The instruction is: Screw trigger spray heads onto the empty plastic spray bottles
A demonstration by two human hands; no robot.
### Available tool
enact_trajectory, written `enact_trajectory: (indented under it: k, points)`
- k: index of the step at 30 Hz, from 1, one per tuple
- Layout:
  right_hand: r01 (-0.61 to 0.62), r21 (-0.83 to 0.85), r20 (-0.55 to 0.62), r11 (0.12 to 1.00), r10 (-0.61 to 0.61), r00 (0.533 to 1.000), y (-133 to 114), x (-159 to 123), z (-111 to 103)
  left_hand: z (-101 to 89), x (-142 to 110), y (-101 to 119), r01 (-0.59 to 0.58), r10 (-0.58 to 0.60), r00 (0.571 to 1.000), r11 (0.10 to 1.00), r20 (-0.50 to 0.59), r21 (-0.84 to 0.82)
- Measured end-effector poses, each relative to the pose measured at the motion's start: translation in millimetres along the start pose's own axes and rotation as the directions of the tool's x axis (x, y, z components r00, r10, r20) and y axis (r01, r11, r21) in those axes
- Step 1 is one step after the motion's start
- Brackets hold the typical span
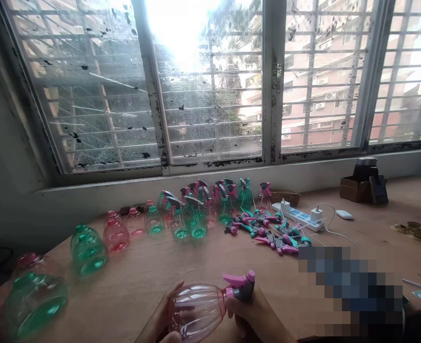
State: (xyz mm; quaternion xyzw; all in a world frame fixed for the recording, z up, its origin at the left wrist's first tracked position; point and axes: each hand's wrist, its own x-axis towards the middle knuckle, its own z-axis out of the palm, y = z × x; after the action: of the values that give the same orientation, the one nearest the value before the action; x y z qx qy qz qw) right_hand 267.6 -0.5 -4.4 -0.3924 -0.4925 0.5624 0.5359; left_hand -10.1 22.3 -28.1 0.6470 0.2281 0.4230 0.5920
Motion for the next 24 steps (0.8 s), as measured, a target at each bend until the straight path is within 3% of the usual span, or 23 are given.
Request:
enact_trajectory:
  k: [4, 12, 18, 24]
  points:
    - [-0.031, -0.001, 0.009, 1.000, 0.031, 0.999, 0, 1, 0, 4.9, 1, -1, -0.018, 0.018, 1.000, 0.999, -0.001, -0.036]
    - [0.030, 0.072, 0.055, 0.997, -0.034, 0.998, 2, 1, 0, 9.2, 4, 3, -0.085, 0.083, 0.996, 0.995, -0.038, -0.049]
    - [-0.034, 0.050, 0.093, 0.998, 0.030, 0.995, 3, 2, 0, 5.3, 3, 11, -0.049, 0.051, 0.993, 0.999, -0.110, 0.022]
    - [-0.014, 0.014, 0.109, 1.000, 0.012, 0.994, 3, 1, -3, -1.3, 1, 11, 0.063, -0.061, 0.996, 0.998, -0.061, 0.027]
